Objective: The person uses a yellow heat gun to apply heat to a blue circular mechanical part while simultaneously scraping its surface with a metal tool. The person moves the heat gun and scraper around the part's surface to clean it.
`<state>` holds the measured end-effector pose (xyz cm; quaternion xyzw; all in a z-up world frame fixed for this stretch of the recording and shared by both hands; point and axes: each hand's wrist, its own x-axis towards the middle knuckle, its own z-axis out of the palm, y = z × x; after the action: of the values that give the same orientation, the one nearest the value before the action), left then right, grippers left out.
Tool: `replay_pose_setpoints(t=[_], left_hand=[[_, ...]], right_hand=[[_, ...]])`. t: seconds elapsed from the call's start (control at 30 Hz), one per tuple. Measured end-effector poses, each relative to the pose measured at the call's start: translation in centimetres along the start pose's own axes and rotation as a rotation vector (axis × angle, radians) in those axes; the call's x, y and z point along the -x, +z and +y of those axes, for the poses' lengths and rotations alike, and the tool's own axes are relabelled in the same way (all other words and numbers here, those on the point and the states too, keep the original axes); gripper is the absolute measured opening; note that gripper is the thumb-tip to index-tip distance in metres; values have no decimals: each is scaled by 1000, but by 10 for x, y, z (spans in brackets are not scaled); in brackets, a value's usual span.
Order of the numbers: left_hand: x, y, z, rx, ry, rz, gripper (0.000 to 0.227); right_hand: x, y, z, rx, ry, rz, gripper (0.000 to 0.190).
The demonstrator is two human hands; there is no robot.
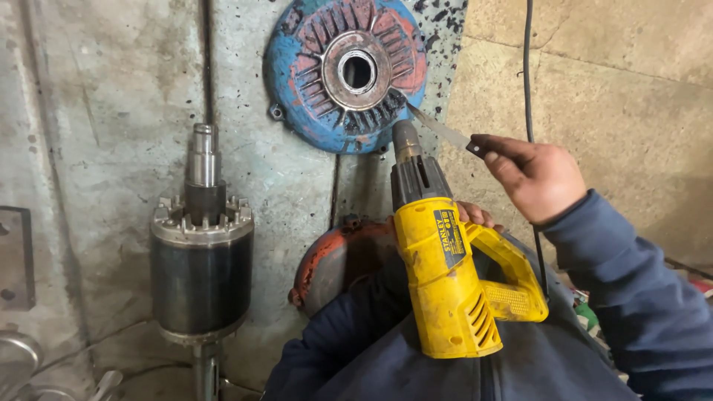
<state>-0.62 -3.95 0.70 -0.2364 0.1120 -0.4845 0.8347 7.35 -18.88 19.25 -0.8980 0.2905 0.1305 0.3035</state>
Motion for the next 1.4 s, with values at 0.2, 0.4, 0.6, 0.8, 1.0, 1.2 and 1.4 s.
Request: replay_pose_setpoints(t=[0.2,0.4,0.6,0.8,1.0,1.2,1.4], left_hand=[[-4,37,11,-100,12,-9,65],[0,-19,13,-289,-32,-171,49],[-3,34,6,-5,7,-34,93],[3,18,5,-77,57,13,110],[2,-3,11,-101,-12,-70,112],[1,10,13,-99,20,-32,113],[5,4,16,-127,35,-7,119]], right_hand=[[1,12,-3,31,126,29,30],[-10,32,16,-112,-18,60,31],[-20,28,8,-15,206,-20,31],[-18,62,50,-323,-56,137,28],[-10,107,86,-410,-6,85,32],[-9,127,98,-631,166,16,37],[-7,134,106,-631,47,89,35]])
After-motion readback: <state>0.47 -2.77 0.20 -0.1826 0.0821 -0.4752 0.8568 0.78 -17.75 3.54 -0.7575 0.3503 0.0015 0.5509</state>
